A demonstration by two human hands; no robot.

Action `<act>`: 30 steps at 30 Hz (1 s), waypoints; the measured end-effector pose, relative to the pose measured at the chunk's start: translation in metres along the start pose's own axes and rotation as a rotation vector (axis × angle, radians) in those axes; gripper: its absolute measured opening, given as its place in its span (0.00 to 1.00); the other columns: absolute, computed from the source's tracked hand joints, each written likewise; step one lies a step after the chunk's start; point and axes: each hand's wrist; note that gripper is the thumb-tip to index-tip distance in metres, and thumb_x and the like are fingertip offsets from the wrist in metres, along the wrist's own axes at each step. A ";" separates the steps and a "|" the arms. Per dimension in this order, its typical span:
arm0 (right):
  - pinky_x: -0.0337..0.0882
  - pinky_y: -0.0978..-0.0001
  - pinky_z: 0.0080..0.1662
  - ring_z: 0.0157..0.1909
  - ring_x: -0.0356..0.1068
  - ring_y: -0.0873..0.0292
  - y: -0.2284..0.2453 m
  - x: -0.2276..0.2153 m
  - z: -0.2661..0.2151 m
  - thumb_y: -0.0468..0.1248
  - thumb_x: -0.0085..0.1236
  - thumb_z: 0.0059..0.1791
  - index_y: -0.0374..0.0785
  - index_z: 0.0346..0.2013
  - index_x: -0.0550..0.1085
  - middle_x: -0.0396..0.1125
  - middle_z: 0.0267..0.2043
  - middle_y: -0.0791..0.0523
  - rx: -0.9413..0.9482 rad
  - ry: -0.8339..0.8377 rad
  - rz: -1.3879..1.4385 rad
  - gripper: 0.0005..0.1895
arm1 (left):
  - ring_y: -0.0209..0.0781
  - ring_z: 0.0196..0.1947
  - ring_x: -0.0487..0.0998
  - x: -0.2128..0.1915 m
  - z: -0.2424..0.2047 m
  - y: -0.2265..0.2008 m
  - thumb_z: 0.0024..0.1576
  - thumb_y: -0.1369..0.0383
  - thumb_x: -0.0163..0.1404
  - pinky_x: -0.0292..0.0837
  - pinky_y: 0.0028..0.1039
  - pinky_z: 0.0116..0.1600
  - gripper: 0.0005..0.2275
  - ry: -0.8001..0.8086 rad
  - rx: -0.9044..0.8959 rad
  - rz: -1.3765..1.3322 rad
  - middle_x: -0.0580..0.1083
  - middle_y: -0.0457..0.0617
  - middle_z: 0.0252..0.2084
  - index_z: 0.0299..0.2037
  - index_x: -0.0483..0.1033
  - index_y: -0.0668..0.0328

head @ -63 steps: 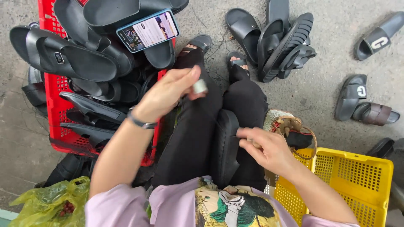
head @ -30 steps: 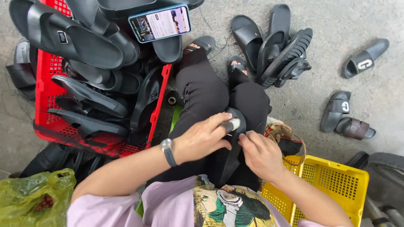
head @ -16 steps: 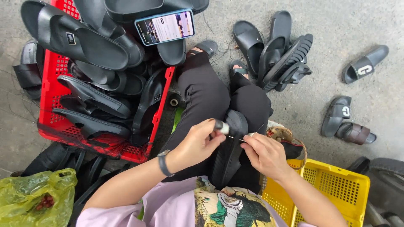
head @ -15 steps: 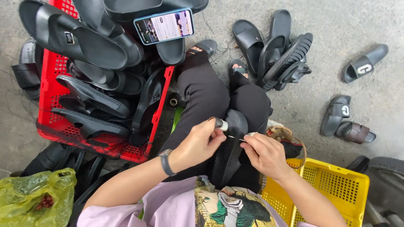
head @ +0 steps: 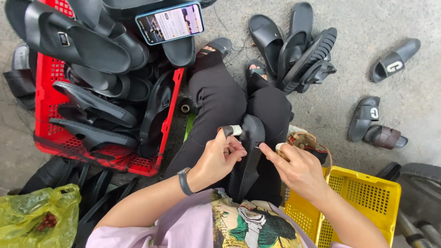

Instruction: Hand-sewing the sole of a black sandal using a needle and thread.

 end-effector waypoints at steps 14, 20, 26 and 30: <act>0.72 0.69 0.32 0.30 0.70 0.54 0.011 0.027 0.013 0.35 0.60 0.43 0.42 0.50 0.70 0.63 0.33 0.56 -0.008 -0.169 0.055 0.20 | 0.33 0.23 0.77 -0.011 0.002 -0.024 0.55 0.77 0.52 0.72 0.16 0.27 0.11 -0.057 -0.006 -0.097 0.76 0.50 0.28 0.37 0.59 0.66; 0.72 0.68 0.32 0.29 0.68 0.55 0.006 0.014 0.008 0.36 0.61 0.43 0.46 0.53 0.71 0.64 0.33 0.56 0.007 -0.100 0.039 0.23 | 0.32 0.16 0.73 -0.016 0.007 -0.028 0.52 0.77 0.54 0.66 0.17 0.19 0.11 0.070 0.011 0.070 0.74 0.48 0.22 0.37 0.62 0.66; 0.60 0.76 0.22 0.19 0.57 0.67 0.005 -0.018 0.003 0.35 0.54 0.45 0.55 0.62 0.63 0.56 0.32 0.62 -0.044 0.186 -0.268 0.31 | 0.32 0.27 0.74 -0.008 -0.005 -0.016 0.53 0.74 0.54 0.68 0.19 0.30 0.10 -0.110 0.048 0.124 0.73 0.45 0.30 0.43 0.69 0.62; 0.60 0.74 0.22 0.20 0.56 0.65 0.010 -0.017 0.009 0.35 0.53 0.47 0.54 0.63 0.63 0.55 0.30 0.61 -0.048 0.232 -0.235 0.29 | 0.33 0.24 0.72 -0.006 -0.008 -0.012 0.53 0.75 0.53 0.67 0.21 0.28 0.12 -0.038 -0.039 0.045 0.75 0.48 0.32 0.44 0.64 0.65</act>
Point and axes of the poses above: each hand's wrist, its own z-axis towards the middle knuckle, its own x-axis out of the palm, y = z × x
